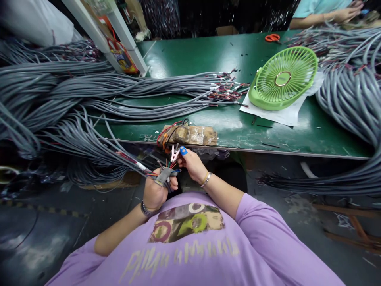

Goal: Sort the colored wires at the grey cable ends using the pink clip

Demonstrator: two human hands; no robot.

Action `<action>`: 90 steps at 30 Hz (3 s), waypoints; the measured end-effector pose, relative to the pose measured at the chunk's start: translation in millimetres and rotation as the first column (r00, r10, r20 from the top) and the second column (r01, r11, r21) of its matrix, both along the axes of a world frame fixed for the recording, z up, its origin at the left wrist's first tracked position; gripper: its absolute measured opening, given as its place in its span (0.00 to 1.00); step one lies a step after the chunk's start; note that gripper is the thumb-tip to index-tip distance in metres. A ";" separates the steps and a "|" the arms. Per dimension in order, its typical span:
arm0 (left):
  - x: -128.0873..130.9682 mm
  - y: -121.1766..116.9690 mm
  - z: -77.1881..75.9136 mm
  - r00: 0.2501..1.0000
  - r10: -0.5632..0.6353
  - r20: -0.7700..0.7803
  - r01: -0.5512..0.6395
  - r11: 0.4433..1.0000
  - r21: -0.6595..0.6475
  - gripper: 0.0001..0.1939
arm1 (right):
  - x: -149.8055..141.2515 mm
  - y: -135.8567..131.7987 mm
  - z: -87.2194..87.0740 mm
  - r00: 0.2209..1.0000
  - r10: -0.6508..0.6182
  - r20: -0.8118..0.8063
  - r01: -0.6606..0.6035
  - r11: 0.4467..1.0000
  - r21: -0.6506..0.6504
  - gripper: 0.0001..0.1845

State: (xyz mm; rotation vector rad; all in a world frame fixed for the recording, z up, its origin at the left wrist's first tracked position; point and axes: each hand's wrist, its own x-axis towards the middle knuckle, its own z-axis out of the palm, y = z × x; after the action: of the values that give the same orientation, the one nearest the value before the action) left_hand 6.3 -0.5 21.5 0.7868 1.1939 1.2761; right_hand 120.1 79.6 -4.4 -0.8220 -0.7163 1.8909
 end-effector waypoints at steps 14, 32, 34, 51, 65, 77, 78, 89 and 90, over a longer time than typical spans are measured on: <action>0.4 1.6 -12.4 1.000 -0.002 -0.027 0.002 1.000 -0.018 0.17 | -11.9 12.4 4.6 0.964 0.066 -0.258 -0.137 0.953 -0.270 0.22; -0.1 -3.8 -4.4 0.999 0.052 -0.011 -0.051 0.998 0.035 0.15 | 1.8 5.2 3.9 0.969 0.157 -0.192 -0.192 0.964 -0.184 0.12; 1.1 -1.0 -3.1 0.998 0.066 -0.003 -0.066 0.998 0.021 0.15 | 2.1 3.3 0.5 0.987 0.097 -0.131 -0.110 0.989 -0.098 0.13; 3.1 2.1 -8.2 0.997 0.072 -0.030 -0.072 0.997 -0.002 0.18 | -10.2 7.9 1.9 0.973 0.057 -0.224 -0.098 0.980 -0.174 0.19; -4.5 -8.9 -13.6 0.996 0.028 -0.088 -0.026 0.999 0.024 0.16 | 1.4 3.5 6.5 0.965 0.157 -0.208 -0.204 0.952 -0.228 0.28; -14.3 -13.0 -15.0 0.917 -0.207 -0.339 0.218 0.976 -0.008 0.21 | 30.8 6.0 15.8 0.848 0.453 0.274 -0.493 0.864 0.098 0.15; -13.7 -12.1 -14.4 0.911 -0.234 -0.341 0.241 0.970 -0.023 0.22 | 30.0 5.5 16.9 0.844 0.447 0.296 -0.497 0.860 0.118 0.13; -15.6 -11.6 -17.5 0.946 -0.249 -0.206 0.237 0.968 -0.082 0.22 | 39.4 2.0 17.7 0.823 0.453 0.344 -0.518 0.846 0.127 0.22; -15.7 -12.0 -18.4 0.957 -0.215 -0.193 0.205 0.976 -0.072 0.21 | 42.3 2.5 17.9 0.812 0.468 0.348 -0.532 0.839 0.113 0.23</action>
State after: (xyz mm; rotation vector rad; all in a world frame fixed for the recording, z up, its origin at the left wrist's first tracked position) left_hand -9.4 -12.4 3.1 0.9949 1.2607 1.0051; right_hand 162.4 82.1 13.5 -0.8592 -1.4204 2.1196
